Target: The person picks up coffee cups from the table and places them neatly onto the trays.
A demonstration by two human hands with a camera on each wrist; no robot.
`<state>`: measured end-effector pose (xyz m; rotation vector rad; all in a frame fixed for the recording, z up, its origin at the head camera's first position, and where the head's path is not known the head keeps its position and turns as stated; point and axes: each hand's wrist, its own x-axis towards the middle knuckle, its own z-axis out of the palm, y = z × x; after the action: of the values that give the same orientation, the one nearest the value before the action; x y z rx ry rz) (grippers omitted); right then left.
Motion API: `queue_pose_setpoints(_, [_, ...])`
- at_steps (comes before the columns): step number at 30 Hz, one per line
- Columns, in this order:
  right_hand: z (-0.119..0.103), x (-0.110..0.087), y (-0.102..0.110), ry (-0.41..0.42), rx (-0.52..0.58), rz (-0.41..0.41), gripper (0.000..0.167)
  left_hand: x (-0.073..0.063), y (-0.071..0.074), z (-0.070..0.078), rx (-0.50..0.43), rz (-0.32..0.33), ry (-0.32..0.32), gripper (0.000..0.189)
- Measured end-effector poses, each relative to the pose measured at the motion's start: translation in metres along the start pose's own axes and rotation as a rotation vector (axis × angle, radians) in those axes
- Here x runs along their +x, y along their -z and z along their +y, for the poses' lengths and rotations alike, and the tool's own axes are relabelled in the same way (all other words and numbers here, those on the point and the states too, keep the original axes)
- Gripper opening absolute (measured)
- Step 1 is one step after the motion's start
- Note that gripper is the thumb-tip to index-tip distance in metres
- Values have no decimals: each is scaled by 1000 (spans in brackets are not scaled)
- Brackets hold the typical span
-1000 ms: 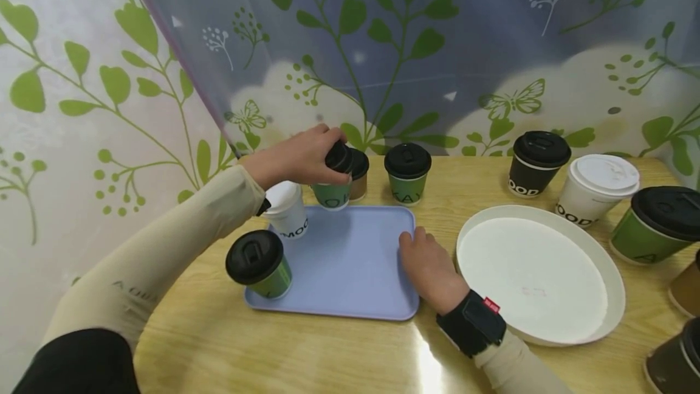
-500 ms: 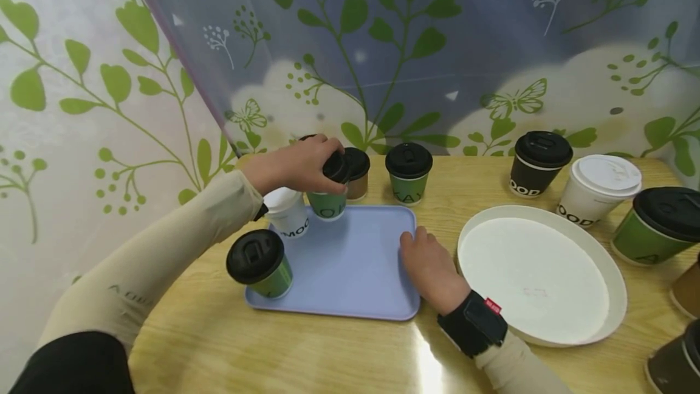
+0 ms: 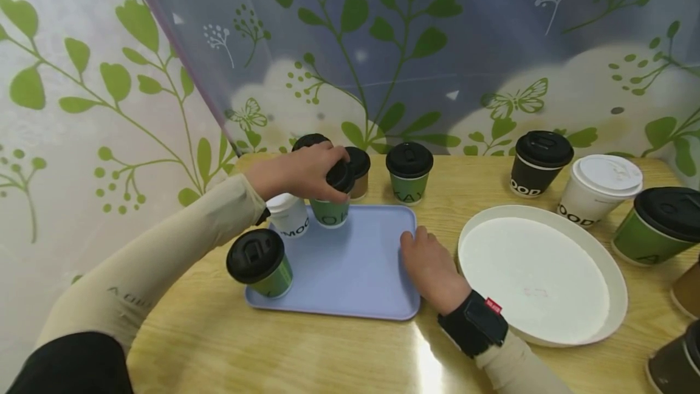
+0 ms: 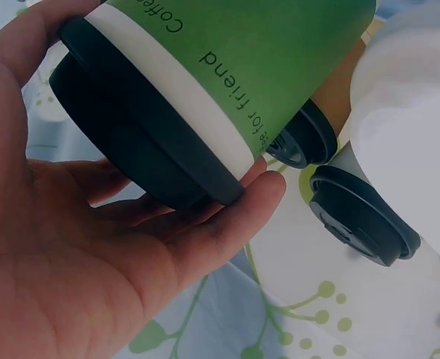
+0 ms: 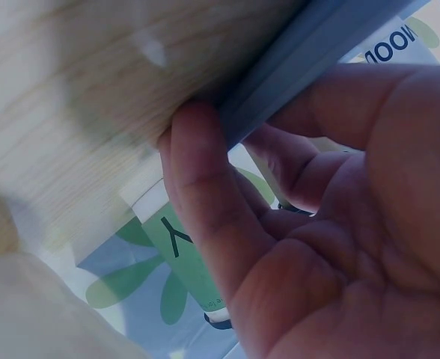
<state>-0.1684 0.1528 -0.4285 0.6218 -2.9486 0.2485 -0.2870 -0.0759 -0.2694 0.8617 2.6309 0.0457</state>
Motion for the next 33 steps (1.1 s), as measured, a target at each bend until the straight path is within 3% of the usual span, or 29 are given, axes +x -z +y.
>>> queue_pose_setpoints(13, [-1,1,3,-18,4,-45,10,-1,-9,6,19,-42,-33,81])
queue_pose_setpoints(33, [0,1,1,-14,4,-36,9,-3,-18,9,54,-64,-49,75])
